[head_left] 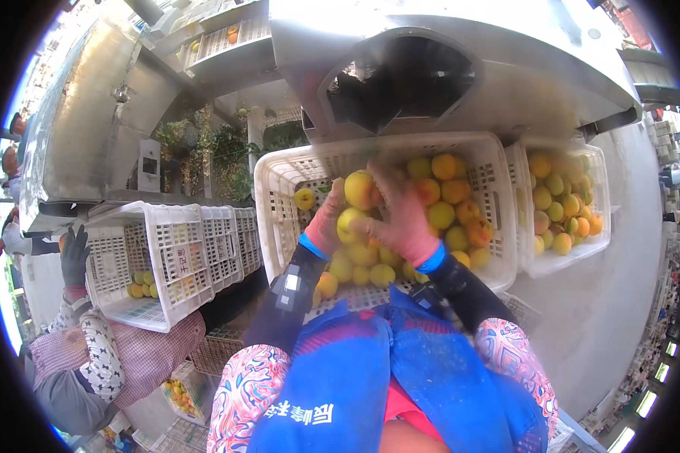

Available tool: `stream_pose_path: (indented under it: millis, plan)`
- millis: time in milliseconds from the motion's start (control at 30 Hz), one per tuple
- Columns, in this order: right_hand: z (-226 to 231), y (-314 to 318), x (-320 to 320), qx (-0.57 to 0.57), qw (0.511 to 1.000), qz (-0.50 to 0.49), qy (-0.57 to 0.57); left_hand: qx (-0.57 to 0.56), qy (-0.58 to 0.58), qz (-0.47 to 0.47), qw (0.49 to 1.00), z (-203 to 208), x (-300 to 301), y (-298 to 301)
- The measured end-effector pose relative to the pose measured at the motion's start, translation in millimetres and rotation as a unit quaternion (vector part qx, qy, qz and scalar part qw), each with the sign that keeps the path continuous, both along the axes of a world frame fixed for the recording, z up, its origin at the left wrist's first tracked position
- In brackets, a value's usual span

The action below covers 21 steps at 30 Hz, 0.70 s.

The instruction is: Manually picking fruit from a bin and placing them into a sorting machine intake.

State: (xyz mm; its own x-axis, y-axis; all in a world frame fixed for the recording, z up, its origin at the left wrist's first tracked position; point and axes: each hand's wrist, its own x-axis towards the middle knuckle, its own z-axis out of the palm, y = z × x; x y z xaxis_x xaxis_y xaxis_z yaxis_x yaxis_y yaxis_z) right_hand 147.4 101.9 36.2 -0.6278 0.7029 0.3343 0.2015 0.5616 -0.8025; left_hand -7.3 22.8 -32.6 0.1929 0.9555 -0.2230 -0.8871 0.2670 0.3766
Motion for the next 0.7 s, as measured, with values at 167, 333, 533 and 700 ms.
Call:
stream_pose_path:
  millis: [167,333,533,700]
  plan:
    - [34,-1,-8,-0.121,0.991,-0.045,-0.020,-0.010,0.004,0.036,0.999,23,0,3]
    - [61,26,-20,0.085,0.990,-0.083,0.081,0.047,0.173,0.045,0.983,14,-10,-2]
    - [49,52,-37,0.193,0.971,-0.139,0.001,0.027,-0.113,0.097,0.988,45,-12,-9]
    - [25,97,-62,0.280,0.944,-0.172,0.002,0.053,0.133,0.100,0.985,55,-5,4]
